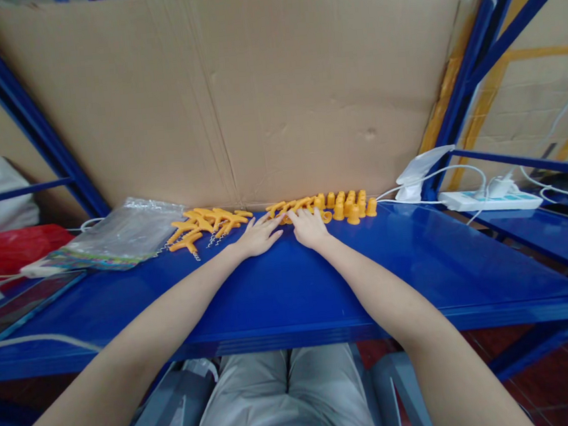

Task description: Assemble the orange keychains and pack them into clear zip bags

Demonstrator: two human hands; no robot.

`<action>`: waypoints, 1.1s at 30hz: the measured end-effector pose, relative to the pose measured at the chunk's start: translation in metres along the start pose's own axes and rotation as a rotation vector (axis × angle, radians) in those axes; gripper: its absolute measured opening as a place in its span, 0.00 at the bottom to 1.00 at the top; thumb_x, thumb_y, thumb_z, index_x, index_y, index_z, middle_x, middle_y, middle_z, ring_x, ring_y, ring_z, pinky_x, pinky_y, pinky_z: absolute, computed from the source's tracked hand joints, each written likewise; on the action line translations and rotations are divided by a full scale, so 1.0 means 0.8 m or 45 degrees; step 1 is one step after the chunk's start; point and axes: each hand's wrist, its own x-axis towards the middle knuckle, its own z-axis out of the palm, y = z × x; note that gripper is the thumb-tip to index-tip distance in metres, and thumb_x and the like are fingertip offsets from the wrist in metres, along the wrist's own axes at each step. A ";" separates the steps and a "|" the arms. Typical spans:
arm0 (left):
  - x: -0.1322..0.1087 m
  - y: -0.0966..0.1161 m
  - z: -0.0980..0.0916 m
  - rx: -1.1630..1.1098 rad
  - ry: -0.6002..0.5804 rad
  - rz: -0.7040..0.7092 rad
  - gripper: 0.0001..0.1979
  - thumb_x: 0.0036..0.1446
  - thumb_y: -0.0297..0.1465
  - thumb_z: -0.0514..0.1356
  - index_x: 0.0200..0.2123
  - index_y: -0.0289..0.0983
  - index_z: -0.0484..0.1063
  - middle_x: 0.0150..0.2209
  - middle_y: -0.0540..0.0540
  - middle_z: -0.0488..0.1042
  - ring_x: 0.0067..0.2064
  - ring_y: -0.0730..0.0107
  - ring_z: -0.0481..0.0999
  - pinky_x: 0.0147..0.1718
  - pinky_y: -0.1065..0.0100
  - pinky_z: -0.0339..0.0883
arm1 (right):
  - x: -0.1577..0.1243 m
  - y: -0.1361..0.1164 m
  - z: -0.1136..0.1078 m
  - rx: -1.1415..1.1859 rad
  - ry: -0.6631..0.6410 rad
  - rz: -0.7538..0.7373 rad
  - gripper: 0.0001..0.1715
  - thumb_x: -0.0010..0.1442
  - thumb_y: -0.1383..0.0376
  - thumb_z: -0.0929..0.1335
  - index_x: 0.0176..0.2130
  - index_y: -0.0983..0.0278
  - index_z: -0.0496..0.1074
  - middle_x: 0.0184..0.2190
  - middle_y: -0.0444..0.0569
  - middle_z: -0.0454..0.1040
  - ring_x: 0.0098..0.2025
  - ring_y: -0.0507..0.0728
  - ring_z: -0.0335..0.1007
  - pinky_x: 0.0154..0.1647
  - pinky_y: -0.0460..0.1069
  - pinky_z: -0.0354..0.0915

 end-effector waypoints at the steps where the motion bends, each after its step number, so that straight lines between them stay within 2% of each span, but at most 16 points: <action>1: 0.000 0.000 0.000 0.002 -0.005 0.003 0.30 0.68 0.41 0.40 0.71 0.48 0.42 0.70 0.49 0.54 0.72 0.55 0.44 0.66 0.41 0.42 | 0.000 0.000 0.001 0.014 -0.002 -0.012 0.28 0.63 0.71 0.59 0.61 0.70 0.64 0.55 0.64 0.72 0.57 0.67 0.66 0.58 0.60 0.50; 6: 0.000 -0.001 -0.001 -0.006 -0.007 0.050 0.29 0.68 0.40 0.41 0.71 0.47 0.46 0.71 0.49 0.50 0.73 0.58 0.43 0.67 0.42 0.42 | 0.001 0.005 0.007 0.051 0.007 -0.003 0.22 0.65 0.69 0.60 0.57 0.71 0.65 0.54 0.64 0.73 0.57 0.66 0.65 0.59 0.60 0.50; 10: 0.000 0.000 -0.001 -0.005 0.013 0.082 0.28 0.68 0.40 0.41 0.70 0.45 0.50 0.71 0.47 0.52 0.73 0.59 0.44 0.67 0.44 0.42 | 0.005 0.010 0.013 0.078 0.033 0.031 0.18 0.67 0.66 0.60 0.53 0.69 0.68 0.53 0.62 0.74 0.56 0.65 0.65 0.57 0.59 0.52; 15: 0.001 0.001 -0.001 0.011 -0.002 0.105 0.27 0.68 0.38 0.41 0.69 0.42 0.53 0.71 0.43 0.53 0.72 0.59 0.46 0.67 0.45 0.42 | 0.010 0.013 0.014 0.043 0.046 -0.017 0.18 0.68 0.69 0.58 0.49 0.69 0.72 0.48 0.61 0.76 0.53 0.65 0.67 0.54 0.58 0.53; 23: 0.002 0.008 -0.003 0.015 -0.025 0.214 0.28 0.68 0.36 0.42 0.70 0.43 0.51 0.71 0.46 0.52 0.73 0.63 0.43 0.68 0.49 0.40 | 0.010 0.014 0.012 -0.050 0.108 -0.059 0.22 0.68 0.71 0.55 0.49 0.72 0.73 0.44 0.63 0.76 0.51 0.65 0.66 0.55 0.58 0.52; 28: 0.000 0.010 -0.004 0.004 -0.041 0.179 0.29 0.68 0.37 0.41 0.70 0.43 0.48 0.72 0.46 0.48 0.73 0.63 0.43 0.68 0.48 0.38 | 0.011 0.014 0.008 -0.089 0.106 -0.065 0.23 0.67 0.72 0.54 0.49 0.73 0.72 0.44 0.64 0.75 0.50 0.66 0.65 0.54 0.59 0.52; 33: -0.002 0.011 -0.004 0.003 0.029 0.072 0.30 0.68 0.39 0.42 0.71 0.43 0.44 0.72 0.44 0.47 0.73 0.57 0.42 0.67 0.41 0.36 | 0.014 0.013 0.006 -0.118 0.095 -0.062 0.25 0.67 0.72 0.52 0.51 0.75 0.71 0.46 0.67 0.74 0.51 0.67 0.64 0.55 0.60 0.52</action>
